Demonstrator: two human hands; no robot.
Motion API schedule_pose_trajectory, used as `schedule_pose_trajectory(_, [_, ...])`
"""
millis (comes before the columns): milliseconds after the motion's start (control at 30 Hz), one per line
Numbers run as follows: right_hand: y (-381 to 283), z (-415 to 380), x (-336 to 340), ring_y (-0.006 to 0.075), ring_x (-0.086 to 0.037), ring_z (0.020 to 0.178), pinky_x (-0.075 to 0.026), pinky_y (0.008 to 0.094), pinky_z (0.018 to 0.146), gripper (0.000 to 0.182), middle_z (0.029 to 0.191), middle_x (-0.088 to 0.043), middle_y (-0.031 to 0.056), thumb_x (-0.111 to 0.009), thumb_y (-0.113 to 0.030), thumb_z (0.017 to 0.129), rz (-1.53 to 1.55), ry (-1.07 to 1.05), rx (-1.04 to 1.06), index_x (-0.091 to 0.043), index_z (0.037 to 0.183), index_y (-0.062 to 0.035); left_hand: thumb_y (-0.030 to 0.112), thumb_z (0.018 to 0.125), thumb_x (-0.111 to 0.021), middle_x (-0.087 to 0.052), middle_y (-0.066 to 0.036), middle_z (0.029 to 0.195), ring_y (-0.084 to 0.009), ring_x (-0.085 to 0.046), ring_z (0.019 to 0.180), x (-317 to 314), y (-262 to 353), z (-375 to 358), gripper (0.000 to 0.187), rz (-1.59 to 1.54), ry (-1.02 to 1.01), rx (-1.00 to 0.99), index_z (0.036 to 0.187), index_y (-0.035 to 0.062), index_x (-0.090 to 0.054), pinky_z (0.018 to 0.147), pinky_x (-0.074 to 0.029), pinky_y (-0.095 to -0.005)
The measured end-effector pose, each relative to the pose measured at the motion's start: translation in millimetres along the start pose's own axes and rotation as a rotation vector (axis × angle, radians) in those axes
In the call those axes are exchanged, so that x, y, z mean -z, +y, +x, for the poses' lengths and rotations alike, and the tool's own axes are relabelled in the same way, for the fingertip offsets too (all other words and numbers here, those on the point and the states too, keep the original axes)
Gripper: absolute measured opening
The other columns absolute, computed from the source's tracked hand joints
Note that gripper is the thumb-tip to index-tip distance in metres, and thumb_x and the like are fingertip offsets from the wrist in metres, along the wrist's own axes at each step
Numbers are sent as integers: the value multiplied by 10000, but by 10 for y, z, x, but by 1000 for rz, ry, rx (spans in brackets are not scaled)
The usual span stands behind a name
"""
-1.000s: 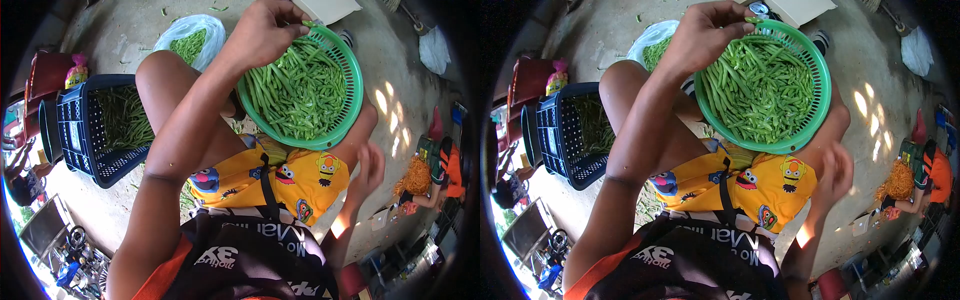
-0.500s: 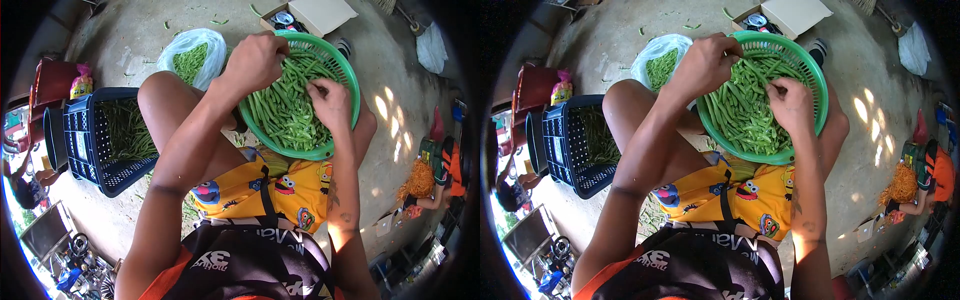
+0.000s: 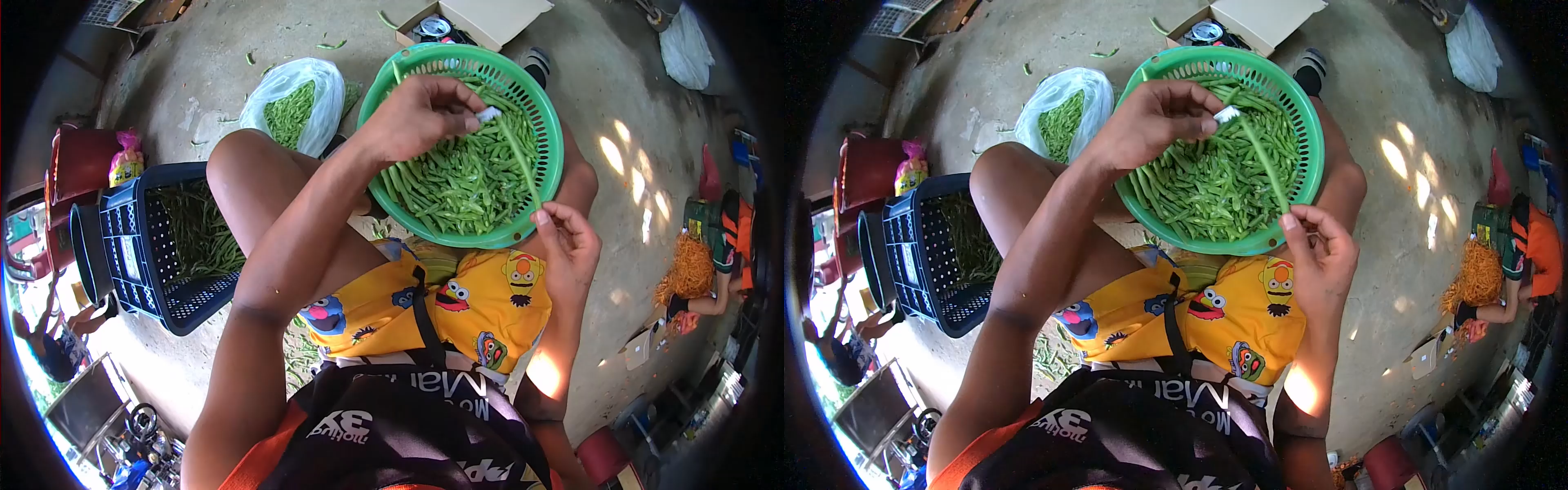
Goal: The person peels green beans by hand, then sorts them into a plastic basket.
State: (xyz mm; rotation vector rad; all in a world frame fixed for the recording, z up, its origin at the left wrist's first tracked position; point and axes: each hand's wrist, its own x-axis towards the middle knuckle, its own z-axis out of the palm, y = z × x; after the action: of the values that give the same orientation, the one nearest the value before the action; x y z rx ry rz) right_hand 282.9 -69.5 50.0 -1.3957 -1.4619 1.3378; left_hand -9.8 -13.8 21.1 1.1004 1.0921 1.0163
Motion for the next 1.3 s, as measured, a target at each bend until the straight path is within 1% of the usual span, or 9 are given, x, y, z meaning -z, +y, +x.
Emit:
schedule_pose_trajectory(200, [-41, -198, -36, 75, -622, 848, -494, 211, 766, 157, 959, -698, 54, -701, -14, 964, 34, -16, -8, -673, 1093, 71, 2, 864, -743, -701, -32, 917, -106, -665, 854, -230, -78, 37, 353, -115, -262, 104, 1207, -35, -669, 801, -540, -245])
schedule_pose_trajectory(433, [-46, -245, -8, 83, -635, 866, -504, 216, 787, 141, 967, -697, 60, -691, 1, 964, 28, -32, -4, -667, 1083, 73, -25, 813, -725, -723, -48, 912, -133, -683, 839, -230, -76, 71, 278, -118, -284, 137, 1090, -18, -700, 803, -543, -260])
schedule_pose_trajectory(533, [-64, -280, 78, 90, -645, 885, -511, 219, 808, 139, 979, -701, 66, -684, 13, 964, 66, -18, -16, -662, 1085, 77, -63, 799, -699, -730, -69, 936, -141, -693, 868, -24, -168, 143, 257, -179, -105, 98, 1049, -10, -712, 831, -551, -280])
schedule_pose_trajectory(700, [-4, -234, 110, 98, -651, 908, -518, 226, 820, 136, 987, -703, 74, -670, 27, 967, 38, 29, -35, -658, 1092, 80, -46, 823, -712, -711, -43, 926, -122, -681, 876, -105, -69, 121, 329, -202, -193, 91, 1151, -37, -692, 805, -544, -263])
schedule_pose_trajectory(833, [-11, -185, -5, 96, -648, 907, -518, 226, 815, 137, 987, -700, 73, -666, 25, 970, 38, -16, -27, -659, 1097, 76, -16, 811, -745, -713, -34, 894, -109, -677, 861, -325, -145, 141, 306, -163, -342, 145, 1115, -12, -707, 802, -535, -244])
schedule_pose_trajectory(967, [-27, -218, 45, 93, -644, 889, -517, 222, 810, 137, 983, -694, 70, -662, 22, 974, 34, 0, -11, -658, 1101, 75, -26, 807, -734, -716, -30, 901, -122, -675, 860, -35, -120, 188, 273, -97, -168, 132, 1079, -11, -715, 830, -538, -249])
schedule_pose_trajectory(1033, [-22, -221, 85, 96, -646, 889, -518, 222, 813, 142, 982, -690, 70, -659, 21, 977, 28, 13, -51, -654, 1108, 77, -24, 808, -732, -716, -19, 899, -113, -671, 858, -26, -86, 166, 244, -193, -151, 157, 1052, -8, -729, 830, -534, -244])
schedule_pose_trajectory(1233, [-40, -173, -99, 98, -646, 906, -514, 221, 819, 146, 994, -693, 72, -658, 7, 982, 42, -24, -64, -652, 1111, 75, -10, 821, -733, -716, -12, 926, -98, -664, 854, -322, -142, 144, 228, -175, -363, 135, 1049, -4, -737, 849, -529, -244])
schedule_pose_trajectory(1300, [-33, -175, -74, 98, -646, 904, -513, 221, 823, 146, 993, -692, 71, -658, 4, 983, 52, -30, -43, -652, 1111, 74, -17, 817, -728, -711, -14, 922, -102, -657, 843, -198, -144, 131, 241, -180, -314, 144, 1057, -5, -737, 839, -525, -246])
